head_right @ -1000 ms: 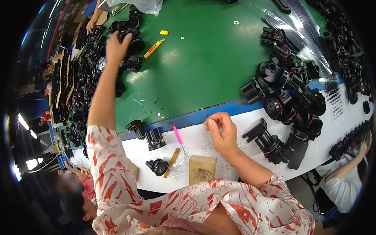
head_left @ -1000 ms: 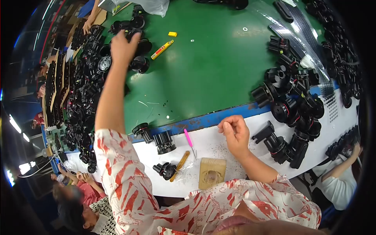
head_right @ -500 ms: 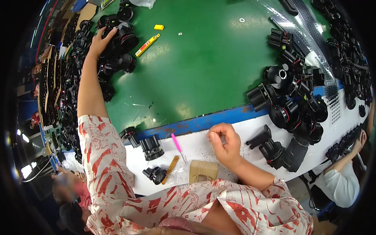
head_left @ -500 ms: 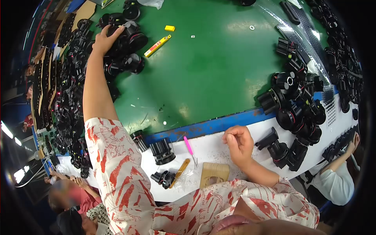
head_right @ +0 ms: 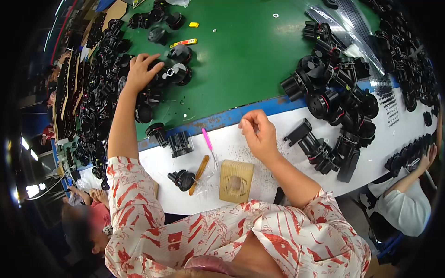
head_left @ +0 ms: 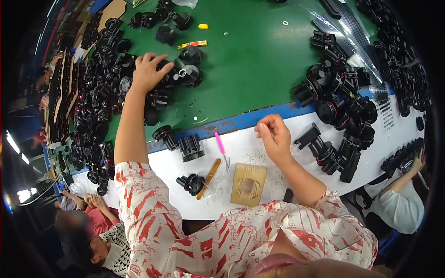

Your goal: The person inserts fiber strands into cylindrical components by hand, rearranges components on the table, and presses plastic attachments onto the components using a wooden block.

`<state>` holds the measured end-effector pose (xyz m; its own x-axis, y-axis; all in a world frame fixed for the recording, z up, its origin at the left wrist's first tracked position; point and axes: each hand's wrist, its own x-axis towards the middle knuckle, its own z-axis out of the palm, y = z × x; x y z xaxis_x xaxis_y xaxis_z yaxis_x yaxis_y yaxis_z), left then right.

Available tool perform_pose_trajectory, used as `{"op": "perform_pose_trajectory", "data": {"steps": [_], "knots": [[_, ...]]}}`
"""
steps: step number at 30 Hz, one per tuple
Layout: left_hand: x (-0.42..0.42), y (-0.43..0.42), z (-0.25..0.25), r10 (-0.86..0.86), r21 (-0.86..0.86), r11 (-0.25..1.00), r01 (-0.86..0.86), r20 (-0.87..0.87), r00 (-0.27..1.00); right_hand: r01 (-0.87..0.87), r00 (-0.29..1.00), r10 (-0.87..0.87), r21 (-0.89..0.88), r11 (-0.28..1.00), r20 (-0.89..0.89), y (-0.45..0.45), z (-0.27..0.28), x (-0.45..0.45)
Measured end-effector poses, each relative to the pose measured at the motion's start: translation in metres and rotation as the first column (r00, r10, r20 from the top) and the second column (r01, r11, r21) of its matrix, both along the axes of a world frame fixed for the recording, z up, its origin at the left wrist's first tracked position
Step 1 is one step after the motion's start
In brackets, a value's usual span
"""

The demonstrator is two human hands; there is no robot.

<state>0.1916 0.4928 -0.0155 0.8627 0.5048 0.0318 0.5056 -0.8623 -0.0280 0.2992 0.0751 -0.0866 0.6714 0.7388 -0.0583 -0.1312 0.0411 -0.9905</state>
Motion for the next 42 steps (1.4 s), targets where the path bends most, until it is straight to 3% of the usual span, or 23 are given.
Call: {"op": "perform_pose_trajectory", "data": {"steps": [9, 13, 17, 20, 25, 28, 29, 30, 31, 32, 34, 35, 37, 38, 40, 42], "knots": [[-0.04, -0.068, 0.005, -0.09, -0.012, 0.996, 0.09, -0.016, 0.996, 0.002, 0.999, -0.003, 0.016, 1.0, 0.045, 0.003, -0.005, 0.0], [-0.032, -0.085, 0.017, -0.099, -0.015, 0.995, 0.102, 0.142, 0.985, 0.0, 0.996, -0.001, 0.01, 1.0, 0.085, 0.004, -0.006, 0.0], [0.009, -0.118, 0.031, 0.041, -0.074, 0.997, -0.031, 0.146, 0.988, 0.006, 0.993, -0.006, 0.005, 1.0, 0.117, 0.006, -0.005, 0.001], [0.03, -0.121, 0.015, 0.007, -0.008, 1.0, -0.007, -0.052, 0.999, 0.002, 0.996, -0.005, 0.028, 1.0, 0.085, 0.005, -0.007, 0.003], [0.033, -0.142, 0.024, 0.128, -0.184, 0.976, -0.117, 0.05, 0.99, 0.014, 0.997, -0.02, 0.072, 0.997, 0.079, 0.005, -0.004, 0.005], [0.011, -0.163, 0.033, 0.393, -0.721, 0.688, 0.087, 0.471, 0.79, 0.041, 0.998, -0.045, 0.106, 0.994, 0.038, 0.007, -0.002, 0.005], [-0.001, -0.174, 0.036, 0.394, -0.719, 0.69, 0.086, 0.473, 0.788, 0.037, 0.998, -0.042, 0.109, 0.993, 0.039, 0.007, -0.002, 0.005], [-0.012, -0.192, 0.041, 0.589, -0.883, 0.41, 0.229, 0.448, 0.672, 0.06, 0.997, -0.066, 0.105, 0.993, 0.051, 0.007, -0.003, 0.006], [-0.025, -0.21, 0.046, 0.756, -0.908, 0.104, 0.406, 0.338, 0.561, 0.08, 0.994, -0.087, 0.101, 0.992, 0.063, 0.006, -0.005, 0.006], [-0.038, -0.229, 0.048, 0.761, -0.906, 0.11, 0.409, 0.341, 0.552, 0.098, 0.991, -0.106, 0.096, 0.991, 0.076, 0.006, -0.006, 0.006], [-0.065, -0.264, 0.051, 0.842, -0.803, -0.092, 0.589, 0.253, 0.477, 0.114, 0.977, -0.131, 0.107, 0.988, 0.169, 0.009, -0.017, 0.012], [-0.08, -0.277, 0.052, 0.852, -0.801, -0.089, 0.592, 0.246, 0.461, 0.139, 0.953, -0.164, 0.116, 0.983, 0.253, 0.01, -0.023, 0.014], [-0.112, -0.306, 0.051, 0.858, -0.706, -0.204, 0.678, 0.205, 0.472, 0.133, 0.93, -0.159, 0.1, 0.986, 0.332, 0.006, -0.027, 0.008], [-0.127, -0.32, 0.05, 0.857, -0.65, -0.257, 0.716, 0.189, 0.479, 0.117, 0.967, -0.137, 0.102, 0.988, 0.217, 0.005, -0.025, 0.007], [-0.154, -0.339, 0.042, 0.88, -0.655, -0.22, 0.723, 0.186, 0.436, 0.093, 0.996, -0.092, 0.114, 0.989, -0.009, 0.002, -0.009, 0.006], [-0.176, -0.355, 0.037, 0.896, -0.676, -0.156, 0.72, 0.209, 0.391, 0.058, 0.998, -0.055, 0.097, 0.994, -0.03, -0.007, 0.014, -0.005]]}}
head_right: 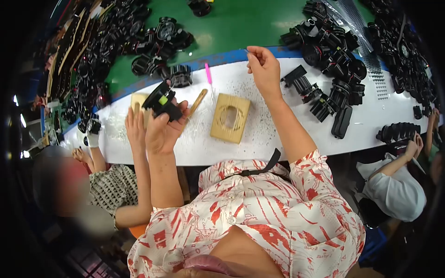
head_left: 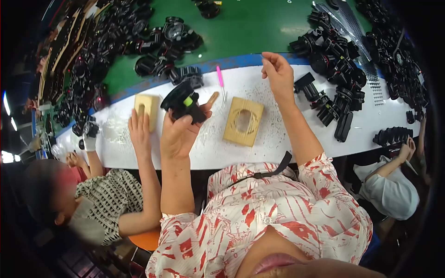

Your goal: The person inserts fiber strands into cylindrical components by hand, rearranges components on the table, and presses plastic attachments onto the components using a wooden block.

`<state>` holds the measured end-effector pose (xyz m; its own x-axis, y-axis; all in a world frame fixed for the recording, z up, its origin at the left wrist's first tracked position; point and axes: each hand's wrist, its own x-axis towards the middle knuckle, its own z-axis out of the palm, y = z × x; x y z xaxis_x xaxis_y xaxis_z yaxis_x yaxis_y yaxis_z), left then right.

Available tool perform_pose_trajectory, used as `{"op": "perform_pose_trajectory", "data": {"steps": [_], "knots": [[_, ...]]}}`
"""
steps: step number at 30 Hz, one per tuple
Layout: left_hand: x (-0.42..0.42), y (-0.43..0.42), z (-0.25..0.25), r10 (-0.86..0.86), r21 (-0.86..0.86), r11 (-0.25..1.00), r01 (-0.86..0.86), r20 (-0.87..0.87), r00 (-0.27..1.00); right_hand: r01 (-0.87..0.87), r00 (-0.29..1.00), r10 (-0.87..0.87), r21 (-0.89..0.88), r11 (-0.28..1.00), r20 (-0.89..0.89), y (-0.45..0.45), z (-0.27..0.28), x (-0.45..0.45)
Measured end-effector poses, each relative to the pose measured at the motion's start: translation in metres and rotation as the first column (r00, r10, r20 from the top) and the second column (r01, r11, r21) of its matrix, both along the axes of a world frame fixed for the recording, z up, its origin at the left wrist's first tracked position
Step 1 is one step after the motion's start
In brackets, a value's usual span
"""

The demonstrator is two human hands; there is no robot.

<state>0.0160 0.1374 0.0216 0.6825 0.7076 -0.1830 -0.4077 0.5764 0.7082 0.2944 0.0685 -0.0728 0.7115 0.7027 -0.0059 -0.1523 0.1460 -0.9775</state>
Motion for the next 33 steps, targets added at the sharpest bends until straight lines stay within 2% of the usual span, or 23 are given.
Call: {"op": "perform_pose_trajectory", "data": {"steps": [3, 5, 6, 7, 9, 11, 12, 13, 14, 16, 18, 20, 23, 27, 33], "knots": [[-0.02, -0.035, 0.0, -0.018, -0.042, 0.999, 0.02, 0.051, 0.999, -0.035, 0.998, 0.034, -0.018, 0.999, -0.052, -0.018, 0.032, -0.021], [-0.027, -0.047, -0.006, -0.031, -0.064, 0.997, 0.036, 0.082, 0.996, -0.189, 0.981, 0.182, -0.102, 0.977, -0.074, -0.034, 0.048, -0.033], [-0.032, -0.052, -0.016, -0.047, -0.128, 0.99, 0.061, 0.109, 0.993, -0.265, 0.963, 0.254, -0.145, 0.953, -0.092, -0.041, 0.054, -0.04], [-0.036, -0.059, -0.023, -0.059, -0.195, 0.977, 0.086, 0.136, 0.989, -0.268, 0.962, 0.256, -0.155, 0.951, -0.091, -0.048, 0.059, -0.048], [-0.041, -0.073, -0.029, -0.059, -0.278, 0.955, 0.104, 0.166, 0.984, -0.344, 0.939, 0.344, -0.069, 0.936, -0.006, -0.062, 0.065, -0.066], [-0.037, -0.081, -0.023, -0.035, -0.029, 0.999, 0.032, -0.114, 0.993, -0.387, 0.921, 0.388, -0.042, 0.921, 0.034, -0.075, 0.075, -0.081], [-0.036, -0.085, -0.02, 0.002, 0.101, 0.995, 0.023, -0.248, 0.969, -0.409, 0.896, 0.408, -0.033, 0.912, 0.175, -0.08, 0.084, -0.087], [-0.037, -0.087, -0.02, 0.006, 0.088, 0.996, 0.017, -0.244, 0.97, -0.435, 0.851, 0.42, -0.024, 0.9, 0.315, -0.084, 0.094, -0.092], [-0.039, -0.089, -0.021, 0.082, 0.283, 0.959, 0.024, -0.358, 0.93, -0.463, 0.789, 0.421, -0.018, 0.886, 0.448, -0.087, 0.102, -0.098], [-0.043, -0.093, -0.021, 0.291, 0.622, 0.775, 0.116, -0.513, 0.808, -0.498, 0.746, 0.466, -0.065, 0.865, 0.475, -0.093, 0.116, -0.106], [-0.047, -0.099, -0.017, 0.285, 0.61, 0.788, 0.086, -0.485, 0.827, -0.554, 0.664, 0.535, -0.136, 0.821, 0.523, -0.097, 0.126, -0.115], [-0.048, -0.103, -0.011, 0.278, 0.601, 0.798, 0.04, -0.426, 0.861, -0.558, 0.636, 0.539, -0.153, 0.816, 0.552, -0.098, 0.131, -0.123], [-0.051, -0.106, -0.003, 0.314, 0.623, 0.782, 0.023, -0.426, 0.848, -0.557, 0.591, 0.534, -0.173, 0.813, 0.605, -0.098, 0.134, -0.133], [-0.054, -0.109, 0.008, 0.345, 0.643, 0.764, 0.047, -0.47, 0.813, -0.48, 0.526, 0.486, -0.228, 0.847, 0.698, -0.094, 0.128, -0.141], [-0.053, -0.11, 0.007, 0.388, 0.666, 0.744, 0.054, -0.496, 0.777, -0.435, 0.47, 0.413, -0.202, 0.877, 0.78, -0.086, 0.124, -0.147]]}}
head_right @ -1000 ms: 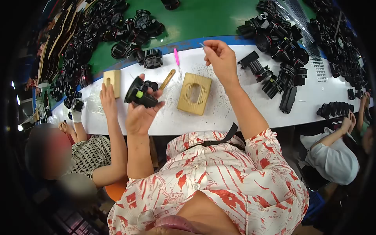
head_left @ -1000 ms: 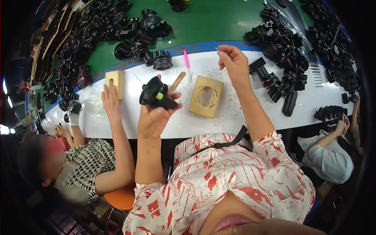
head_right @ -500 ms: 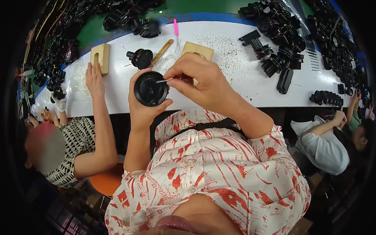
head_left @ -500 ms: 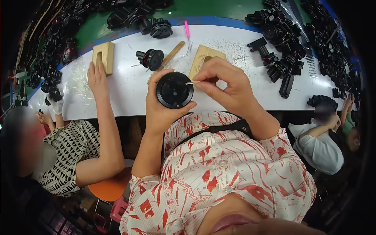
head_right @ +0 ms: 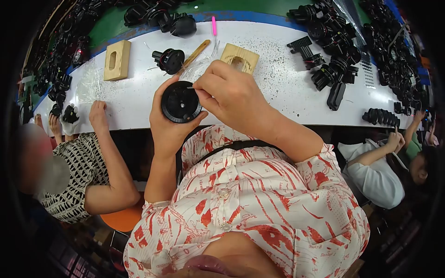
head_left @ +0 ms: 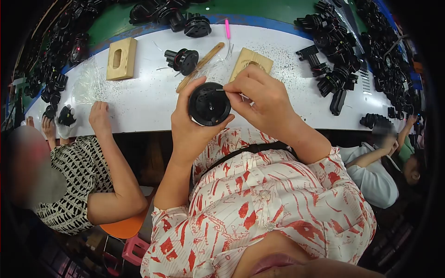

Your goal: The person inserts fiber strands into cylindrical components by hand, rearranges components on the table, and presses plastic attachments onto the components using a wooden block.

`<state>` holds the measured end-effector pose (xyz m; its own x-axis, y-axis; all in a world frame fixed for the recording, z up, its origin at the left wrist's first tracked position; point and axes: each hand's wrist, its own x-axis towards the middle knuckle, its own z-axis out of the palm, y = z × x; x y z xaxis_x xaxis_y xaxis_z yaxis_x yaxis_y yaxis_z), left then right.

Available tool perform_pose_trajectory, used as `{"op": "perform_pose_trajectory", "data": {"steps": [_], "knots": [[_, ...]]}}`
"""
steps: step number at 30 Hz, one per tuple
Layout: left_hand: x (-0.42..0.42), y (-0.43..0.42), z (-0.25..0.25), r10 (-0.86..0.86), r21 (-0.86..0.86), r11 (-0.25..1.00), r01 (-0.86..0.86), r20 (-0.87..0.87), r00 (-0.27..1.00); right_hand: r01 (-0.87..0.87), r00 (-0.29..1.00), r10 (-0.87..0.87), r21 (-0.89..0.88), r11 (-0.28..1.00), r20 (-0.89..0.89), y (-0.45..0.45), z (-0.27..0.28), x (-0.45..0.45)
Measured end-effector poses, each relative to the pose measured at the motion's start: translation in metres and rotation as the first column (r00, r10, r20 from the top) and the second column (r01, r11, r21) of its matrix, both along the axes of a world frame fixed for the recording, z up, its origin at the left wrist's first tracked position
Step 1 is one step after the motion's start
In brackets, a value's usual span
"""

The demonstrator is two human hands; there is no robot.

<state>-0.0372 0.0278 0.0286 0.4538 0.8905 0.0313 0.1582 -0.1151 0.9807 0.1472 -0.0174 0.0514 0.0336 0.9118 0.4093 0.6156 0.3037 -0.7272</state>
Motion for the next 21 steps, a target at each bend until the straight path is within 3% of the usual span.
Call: {"op": "perform_pose_trajectory", "data": {"steps": [8, 10, 12, 15, 18, 21], "knots": [[0.005, 0.005, -0.003, 0.003, 0.036, 0.999, 0.001, -0.117, 0.993, 0.041, 0.989, -0.04, 0.001, 0.999, 0.144, 0.005, 0.002, 0.001], [0.005, 0.007, -0.008, 0.025, 0.161, 0.987, 0.0, -0.152, 0.988, 0.043, 0.985, -0.042, -0.002, 0.999, 0.167, 0.008, 0.001, 0.001], [0.005, 0.009, -0.012, 0.04, 0.22, 0.976, -0.002, -0.169, 0.985, 0.037, 0.99, -0.031, -0.043, 0.998, 0.136, 0.011, 0.001, 0.001], [0.006, 0.013, -0.018, 0.091, 0.485, 0.874, -0.011, -0.141, 0.986, 0.024, 0.995, -0.015, -0.091, 0.996, 0.098, 0.014, -0.001, 0.001], [0.007, 0.016, -0.021, 0.119, 0.584, 0.811, -0.014, -0.143, 0.982, 0.005, 0.999, 0.002, -0.136, 0.991, 0.051, 0.014, -0.002, 0.003], [0.007, 0.021, -0.025, 0.131, 0.671, 0.741, 0.008, -0.156, 0.979, -0.026, 0.984, -0.036, -0.339, 0.94, -0.177, 0.014, 0.0, 0.007]]}}
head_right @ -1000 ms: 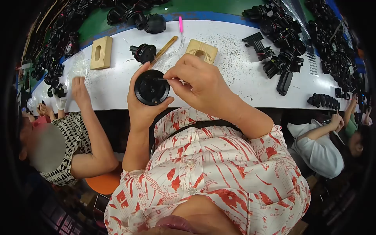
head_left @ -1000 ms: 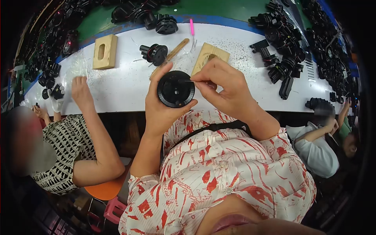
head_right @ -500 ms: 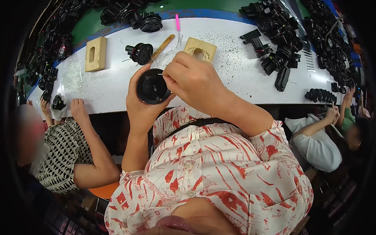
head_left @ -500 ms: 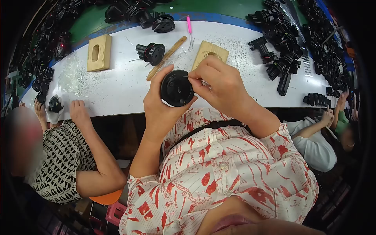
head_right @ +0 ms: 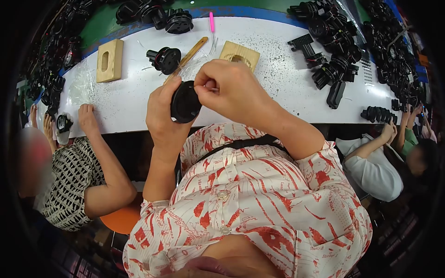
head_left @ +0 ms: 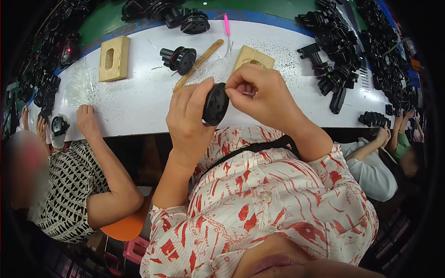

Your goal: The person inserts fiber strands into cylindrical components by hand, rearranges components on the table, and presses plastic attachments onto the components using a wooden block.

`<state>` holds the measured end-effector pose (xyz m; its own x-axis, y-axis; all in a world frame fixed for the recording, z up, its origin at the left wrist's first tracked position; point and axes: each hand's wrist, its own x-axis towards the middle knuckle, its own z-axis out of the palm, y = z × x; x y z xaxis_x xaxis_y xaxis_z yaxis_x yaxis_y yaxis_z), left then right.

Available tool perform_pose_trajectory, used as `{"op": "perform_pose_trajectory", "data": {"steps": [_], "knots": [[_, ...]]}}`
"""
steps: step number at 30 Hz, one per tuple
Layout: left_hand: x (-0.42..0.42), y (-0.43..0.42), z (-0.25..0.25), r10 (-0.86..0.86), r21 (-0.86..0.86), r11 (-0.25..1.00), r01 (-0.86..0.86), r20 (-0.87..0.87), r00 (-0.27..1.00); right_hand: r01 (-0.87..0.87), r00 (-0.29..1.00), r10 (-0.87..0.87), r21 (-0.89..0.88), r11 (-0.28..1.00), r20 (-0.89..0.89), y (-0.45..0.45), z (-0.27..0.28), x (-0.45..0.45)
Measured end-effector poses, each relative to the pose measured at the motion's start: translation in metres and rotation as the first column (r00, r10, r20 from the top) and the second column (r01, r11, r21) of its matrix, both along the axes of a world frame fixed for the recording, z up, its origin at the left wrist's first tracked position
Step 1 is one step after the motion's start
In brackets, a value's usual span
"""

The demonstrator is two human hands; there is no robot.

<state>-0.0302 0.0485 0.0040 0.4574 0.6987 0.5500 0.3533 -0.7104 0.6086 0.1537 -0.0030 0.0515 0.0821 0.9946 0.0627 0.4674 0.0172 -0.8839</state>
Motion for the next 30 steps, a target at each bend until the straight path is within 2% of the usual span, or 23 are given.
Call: {"op": "perform_pose_trajectory", "data": {"steps": [1, 4, 5, 7, 8, 10, 13, 16, 21, 24, 25, 27, 28, 29, 30], "knots": [[-0.001, 0.001, -0.002, -0.009, 0.053, 0.999, 0.01, -0.017, 1.0, 0.003, 1.0, -0.003, -0.002, 1.0, 0.0, 0.0, -0.002, 0.001], [-0.001, 0.002, -0.004, -0.018, 0.123, 0.992, 0.024, -0.046, 0.999, 0.002, 0.958, -0.073, -0.246, 0.969, -0.279, -0.002, -0.007, 0.006], [-0.001, 0.001, -0.004, -0.015, 0.141, 0.99, 0.023, -0.057, 0.998, 0.006, 0.957, -0.077, -0.247, 0.969, -0.28, -0.004, -0.006, 0.006], [0.0, -0.002, -0.001, -0.014, 0.16, 0.987, 0.025, -0.069, 0.997, 0.031, 0.996, -0.037, -0.074, 0.997, -0.083, -0.007, -0.003, 0.003], [0.001, -0.005, 0.003, -0.023, 0.014, 1.0, 0.024, -0.029, 0.999, 0.028, 0.999, -0.029, 0.014, 0.999, 0.019, -0.008, -0.002, 0.002], [0.002, -0.013, 0.009, -0.026, -0.274, 0.961, 0.039, 0.052, 0.998, 0.019, 0.999, -0.021, 0.054, 0.998, 0.042, -0.009, -0.002, 0.0], [0.003, -0.019, 0.009, -0.002, -0.265, 0.964, 0.014, 0.044, 0.999, -0.008, 0.996, -0.005, 0.137, 0.991, 0.09, -0.01, -0.002, -0.001], [0.004, -0.024, 0.006, 0.026, -0.23, 0.973, -0.017, 0.035, 0.999, 0.012, 1.0, -0.011, 0.034, 0.999, -0.029, -0.011, -0.005, -0.002], [0.01, -0.026, -0.001, 0.061, -0.096, 0.994, -0.059, 0.017, 0.998, 0.036, 0.995, -0.035, 0.012, 0.999, -0.091, -0.014, -0.009, -0.002], [0.009, -0.025, -0.004, 0.075, -0.046, 0.996, -0.075, -0.009, 0.997, 0.044, 0.967, -0.072, -0.117, 0.992, -0.245, -0.015, -0.009, -0.004], [0.008, -0.024, -0.005, 0.083, -0.034, 0.996, -0.084, -0.029, 0.996, 0.045, 0.966, -0.073, -0.118, 0.992, -0.247, -0.015, -0.012, -0.003], [0.007, -0.025, -0.004, 0.091, -0.021, 0.996, -0.092, -0.05, 0.995, 0.029, 0.999, -0.026, 0.112, 0.993, -0.026, -0.015, -0.022, -0.003], [0.007, -0.026, 0.003, 0.072, -0.195, 0.978, -0.076, -0.029, 0.997, 0.001, 0.996, -0.021, 0.223, 0.975, 0.088, -0.015, -0.025, -0.002], [0.007, -0.027, 0.01, 0.059, -0.362, 0.931, -0.056, -0.005, 0.998, 0.001, 0.996, -0.02, 0.222, 0.975, 0.085, -0.013, -0.026, 0.001], [0.006, -0.028, 0.015, 0.051, -0.518, 0.855, -0.033, 0.021, 0.998, -0.065, 0.973, -0.004, 0.293, 0.954, 0.23, -0.012, -0.027, 0.005]]}}
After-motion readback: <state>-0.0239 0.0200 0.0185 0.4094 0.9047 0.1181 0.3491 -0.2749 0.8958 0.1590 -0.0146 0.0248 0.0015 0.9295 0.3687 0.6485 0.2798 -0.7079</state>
